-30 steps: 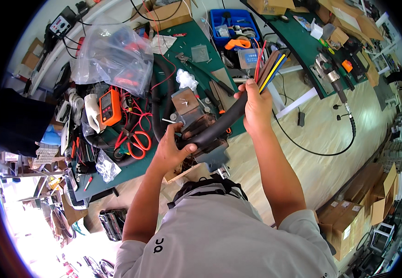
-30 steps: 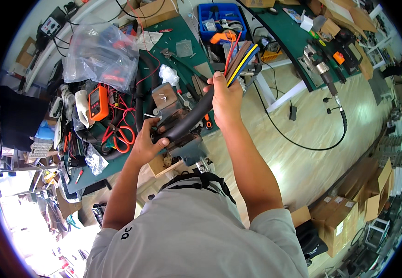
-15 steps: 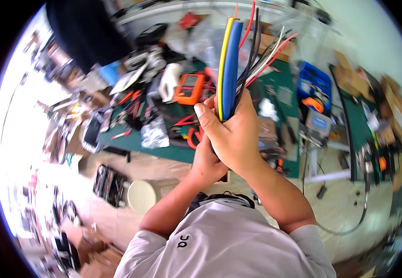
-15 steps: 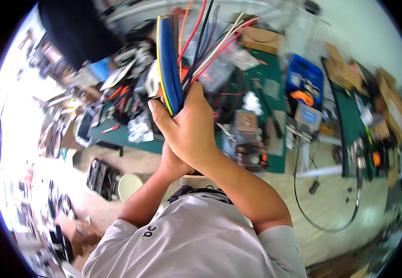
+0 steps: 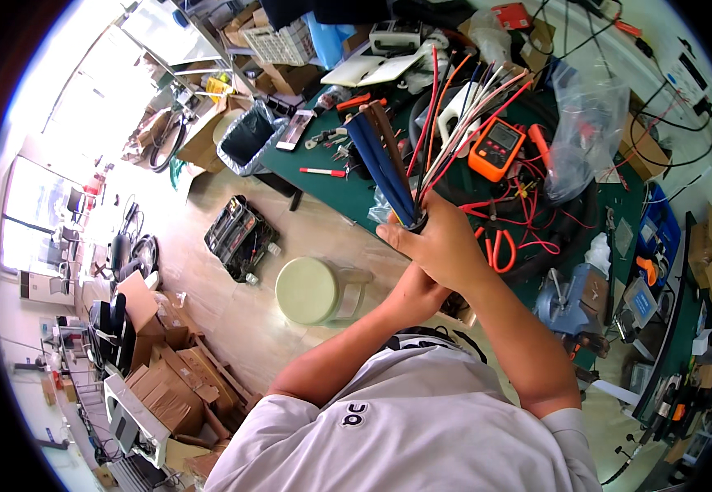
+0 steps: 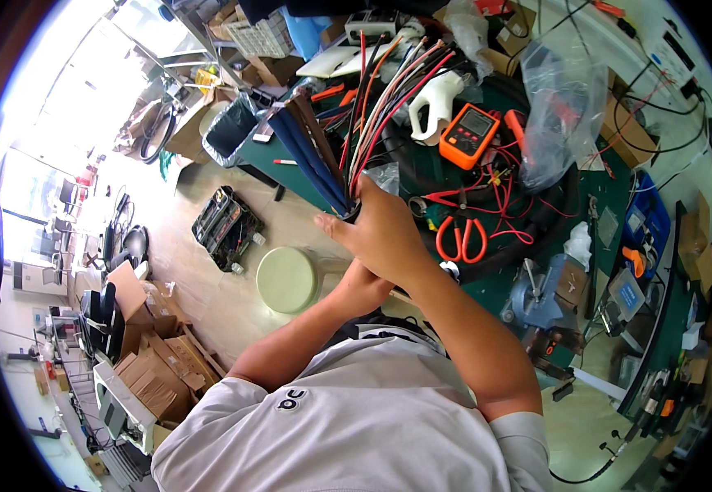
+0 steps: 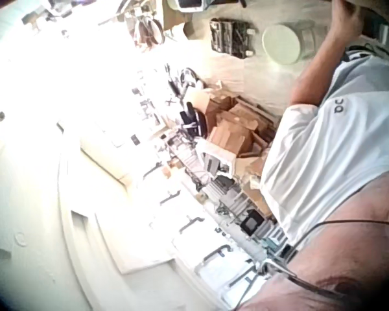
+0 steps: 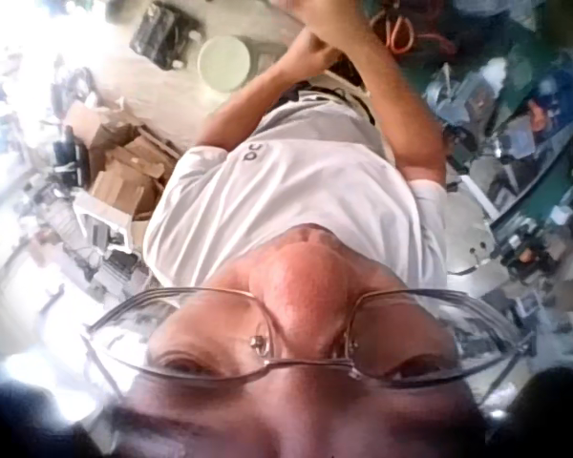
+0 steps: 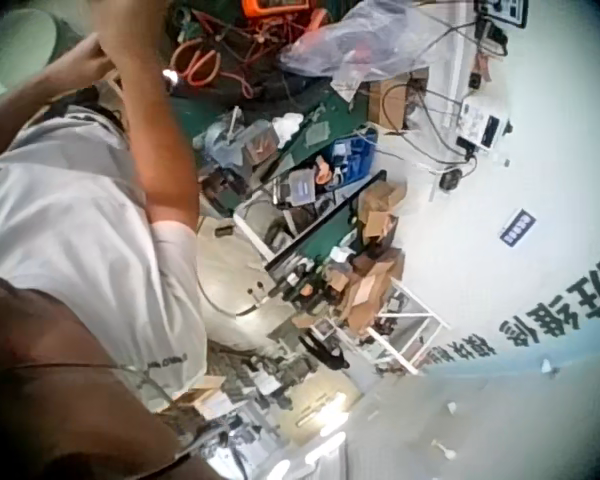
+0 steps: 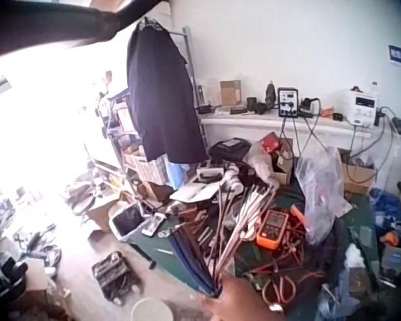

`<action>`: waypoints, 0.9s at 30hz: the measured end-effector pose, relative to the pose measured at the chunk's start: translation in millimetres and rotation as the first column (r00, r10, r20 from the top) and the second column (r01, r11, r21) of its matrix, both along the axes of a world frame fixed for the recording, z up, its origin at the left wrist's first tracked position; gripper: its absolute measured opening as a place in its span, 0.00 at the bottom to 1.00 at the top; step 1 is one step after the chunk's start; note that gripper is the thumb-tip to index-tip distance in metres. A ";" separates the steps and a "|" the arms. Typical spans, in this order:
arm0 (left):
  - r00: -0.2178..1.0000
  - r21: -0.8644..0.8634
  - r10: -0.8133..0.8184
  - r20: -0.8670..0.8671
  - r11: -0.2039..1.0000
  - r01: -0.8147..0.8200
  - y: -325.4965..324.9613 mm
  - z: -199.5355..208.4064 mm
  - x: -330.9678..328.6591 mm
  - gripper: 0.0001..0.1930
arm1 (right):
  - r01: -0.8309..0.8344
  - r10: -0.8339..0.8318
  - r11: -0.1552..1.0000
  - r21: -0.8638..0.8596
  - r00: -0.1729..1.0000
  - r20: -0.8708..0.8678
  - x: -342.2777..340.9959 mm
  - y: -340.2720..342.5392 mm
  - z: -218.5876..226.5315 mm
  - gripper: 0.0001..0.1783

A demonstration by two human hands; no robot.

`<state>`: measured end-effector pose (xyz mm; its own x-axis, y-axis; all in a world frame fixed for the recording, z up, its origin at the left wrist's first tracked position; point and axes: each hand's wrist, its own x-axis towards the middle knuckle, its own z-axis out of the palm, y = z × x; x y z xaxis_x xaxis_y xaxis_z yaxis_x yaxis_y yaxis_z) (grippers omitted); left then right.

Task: The person cuts a black sleeve with scissors, uses a multimeter to test a white charging component, marks the ends of wires with a red pen, and strips insulation from a blue wire using a utility knife.

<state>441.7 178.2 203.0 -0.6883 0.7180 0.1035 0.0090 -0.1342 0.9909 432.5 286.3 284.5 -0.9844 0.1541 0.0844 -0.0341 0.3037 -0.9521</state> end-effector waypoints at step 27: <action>0.875 -0.410 0.466 0.130 0.829 -0.381 -195.7 -51.3 -170.6 0.16 | 0.012 -0.192 0.870 0.493 0.929 0.317 -98.1 -86.5 -148.0 0.24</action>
